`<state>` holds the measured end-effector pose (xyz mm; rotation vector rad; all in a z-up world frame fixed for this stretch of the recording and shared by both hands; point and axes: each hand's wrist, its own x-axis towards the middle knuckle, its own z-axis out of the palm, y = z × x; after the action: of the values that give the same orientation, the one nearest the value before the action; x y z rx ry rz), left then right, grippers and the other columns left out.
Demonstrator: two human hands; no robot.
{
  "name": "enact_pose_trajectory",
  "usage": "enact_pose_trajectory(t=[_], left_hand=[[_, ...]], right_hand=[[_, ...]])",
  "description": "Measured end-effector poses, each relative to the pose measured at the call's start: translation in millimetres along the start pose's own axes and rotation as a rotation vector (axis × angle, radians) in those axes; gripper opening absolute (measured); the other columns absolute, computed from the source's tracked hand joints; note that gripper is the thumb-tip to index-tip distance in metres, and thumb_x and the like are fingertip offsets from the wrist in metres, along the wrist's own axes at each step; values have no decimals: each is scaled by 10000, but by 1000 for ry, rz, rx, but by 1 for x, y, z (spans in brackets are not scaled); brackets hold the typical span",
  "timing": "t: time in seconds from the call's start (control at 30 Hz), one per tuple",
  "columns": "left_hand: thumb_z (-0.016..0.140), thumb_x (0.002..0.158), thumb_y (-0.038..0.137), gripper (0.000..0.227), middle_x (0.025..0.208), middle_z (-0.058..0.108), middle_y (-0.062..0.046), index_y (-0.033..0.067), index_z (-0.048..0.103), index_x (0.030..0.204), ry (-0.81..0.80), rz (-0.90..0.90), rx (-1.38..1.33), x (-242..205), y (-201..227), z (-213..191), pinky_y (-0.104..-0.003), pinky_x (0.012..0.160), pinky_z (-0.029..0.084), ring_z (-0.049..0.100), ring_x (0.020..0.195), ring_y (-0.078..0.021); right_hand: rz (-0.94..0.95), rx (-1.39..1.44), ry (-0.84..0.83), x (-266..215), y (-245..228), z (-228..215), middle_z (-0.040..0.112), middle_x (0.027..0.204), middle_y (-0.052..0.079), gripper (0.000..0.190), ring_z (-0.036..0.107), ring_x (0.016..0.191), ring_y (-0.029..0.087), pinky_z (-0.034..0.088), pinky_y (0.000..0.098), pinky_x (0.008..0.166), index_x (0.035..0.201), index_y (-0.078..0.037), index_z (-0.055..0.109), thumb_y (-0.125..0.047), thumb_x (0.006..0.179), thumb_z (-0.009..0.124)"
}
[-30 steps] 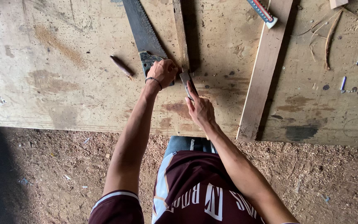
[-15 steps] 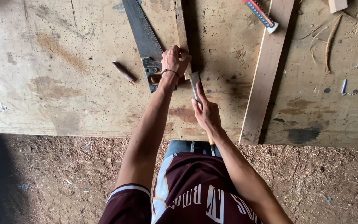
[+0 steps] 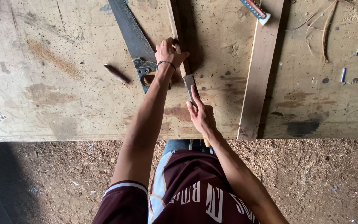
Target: The person saws a wooden plank clamped to a workbench, then uses a chisel to carve and smooth the plank's edges. The person repeatedly checks the fit of the carved piece against another plank.
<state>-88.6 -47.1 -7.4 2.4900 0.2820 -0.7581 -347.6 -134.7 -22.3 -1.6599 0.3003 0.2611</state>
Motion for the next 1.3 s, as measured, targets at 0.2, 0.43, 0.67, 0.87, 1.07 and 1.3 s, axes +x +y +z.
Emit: enact_pose_trajectory(t=[0.2,0.43,0.67,0.87,1.07,1.3], left_hand=[[941,637,383,586,958,730,-110,109,728,1108,94,109,60,6,-14,8,-390,776,593,702,879,-248],[944,565,383,608,1032,707,-127,86,729,1050,187,184,24,4,-19,12,-427,805,567,676,942,-321],[943,582,377,585,956,730,-111,98,736,1054,144,141,23,2,-7,3,-430,841,563,677,977,-304],[932,597,371,577,1017,721,-111,114,747,1080,110,90,2,-2,-9,1,-416,872,566,693,993,-294],[930,589,381,631,1026,749,-97,134,737,1137,93,39,-28,-1,-10,5,-389,853,591,719,964,-270],[1022,511,375,624,939,755,-135,121,791,1032,303,202,34,5,-15,6,-455,783,566,665,945,-353]], right_hand=[[120,-277,-4,7,-40,-7,643,643,65,605,435,398,66,400,251,301,1639,-310,191,-316,1108,480],[1,-339,58,10,-43,-5,658,646,31,621,525,402,87,463,254,319,1639,-260,205,-291,1102,514],[16,-400,52,7,-33,-5,639,596,43,633,512,404,98,448,274,341,1636,-264,225,-286,1090,544],[93,-247,22,8,-7,2,664,734,21,626,525,441,82,485,241,356,1640,-327,198,-294,1104,519],[-46,-198,68,17,-15,0,656,741,72,600,535,515,65,459,236,409,1668,-314,234,-282,1137,511],[149,-329,-7,17,-59,-12,605,597,47,615,461,419,94,402,285,350,1644,-277,244,-273,1092,516]])
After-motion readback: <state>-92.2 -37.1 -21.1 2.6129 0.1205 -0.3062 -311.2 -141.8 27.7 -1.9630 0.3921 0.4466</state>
